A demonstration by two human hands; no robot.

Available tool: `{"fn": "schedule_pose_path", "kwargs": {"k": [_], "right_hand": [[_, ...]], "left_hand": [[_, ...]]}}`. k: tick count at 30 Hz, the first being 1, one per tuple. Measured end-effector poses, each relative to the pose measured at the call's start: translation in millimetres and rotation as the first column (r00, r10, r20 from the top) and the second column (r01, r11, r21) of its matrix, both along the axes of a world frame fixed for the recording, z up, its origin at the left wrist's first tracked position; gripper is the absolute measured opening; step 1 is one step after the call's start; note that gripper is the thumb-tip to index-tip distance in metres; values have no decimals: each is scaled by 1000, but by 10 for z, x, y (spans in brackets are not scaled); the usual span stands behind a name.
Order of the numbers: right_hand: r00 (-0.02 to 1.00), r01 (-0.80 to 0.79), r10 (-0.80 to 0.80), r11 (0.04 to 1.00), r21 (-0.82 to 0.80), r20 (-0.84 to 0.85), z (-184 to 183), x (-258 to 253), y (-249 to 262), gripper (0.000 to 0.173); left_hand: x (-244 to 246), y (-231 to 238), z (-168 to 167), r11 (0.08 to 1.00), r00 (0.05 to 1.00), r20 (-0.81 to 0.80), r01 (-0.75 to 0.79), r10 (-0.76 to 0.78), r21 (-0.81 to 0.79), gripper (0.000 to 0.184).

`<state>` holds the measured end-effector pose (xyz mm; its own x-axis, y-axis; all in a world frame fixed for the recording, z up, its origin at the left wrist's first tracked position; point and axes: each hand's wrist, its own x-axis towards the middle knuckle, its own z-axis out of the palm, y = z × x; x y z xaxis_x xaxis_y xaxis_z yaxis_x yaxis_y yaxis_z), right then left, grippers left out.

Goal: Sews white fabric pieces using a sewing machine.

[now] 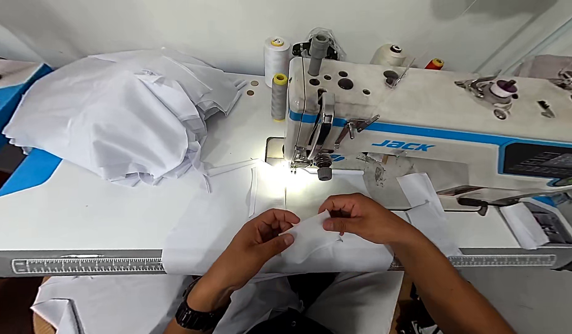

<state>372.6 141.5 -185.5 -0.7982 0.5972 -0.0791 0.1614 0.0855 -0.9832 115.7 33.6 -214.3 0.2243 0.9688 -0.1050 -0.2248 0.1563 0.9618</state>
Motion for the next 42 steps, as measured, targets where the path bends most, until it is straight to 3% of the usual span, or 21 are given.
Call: {"fn": "schedule_pose_path", "kwargs": {"k": [4, 6, 8, 10, 14, 16, 18, 20, 23, 25, 28, 32, 35, 38, 42], "right_hand": [[981, 154, -162, 985, -76, -106, -96, -9, -66, 4], [965, 210, -224, 971, -112, -136, -113, -39, -95, 5], [954, 248, -272, 951, -184, -124, -93, -69, -92, 3], [946, 291, -314, 934, -205, -87, -75, -123, -29, 6], [947, 315, -319, 945, -88, -33, -141, -245, 233, 12], [959, 282, -283, 958, -60, -7, -128, -305, 343, 15], [973, 222, -221, 975, -11, 66, -100, -331, 444, 21], [969, 144, -167, 980, 135, 182, -68, -325, 495, 21], [933, 111, -229, 916, 386, 276, -22, -314, 441, 14], [925, 160, -288, 888, 431, 249, -22, -288, 403, 16], [946, 217, -284, 912, 348, 155, -73, -220, 427, 16], [979, 196, -199, 979, 59, 51, -21, -155, 447, 5], [979, 192, -193, 981, 22, 72, 11, -169, 458, 6], [950, 222, -258, 955, 199, 179, 0, -282, 499, 8], [904, 166, -368, 772, 614, 219, -257, -463, 682, 25]], "left_hand": [[11, -31, -12, 999, 993, -111, 40, -38, 17, 9], [73, -38, -24, 1000, 1000, -23, 7, -8, -17, 6], [157, -67, -22, 997, 997, 43, -67, 69, -46, 7], [265, -105, -51, 981, 980, -30, -194, 195, 14, 14], [383, -138, -220, 916, 897, -304, -211, 320, 341, 17], [397, -118, -243, 917, 866, -402, -140, 296, 373, 24], [400, -84, -250, 905, 836, -450, -120, 314, 407, 34], [392, -49, -252, 866, 799, -478, -102, 364, 490, 33], [400, -5, -250, 762, 729, -482, -83, 485, 642, 27], [397, 13, -251, 706, 697, -483, -47, 530, 707, 20], [388, 29, -259, 664, 666, -494, -3, 559, 747, 14], [364, 27, -278, 607, 595, -518, 62, 614, 792, 15], [354, 22, -273, 566, 547, -533, 127, 645, 815, 15], [332, 80, -245, 532, 537, -568, 240, 624, 812, 15], [301, 181, -219, 550, 438, -612, 276, 658, 788, 16]]}}
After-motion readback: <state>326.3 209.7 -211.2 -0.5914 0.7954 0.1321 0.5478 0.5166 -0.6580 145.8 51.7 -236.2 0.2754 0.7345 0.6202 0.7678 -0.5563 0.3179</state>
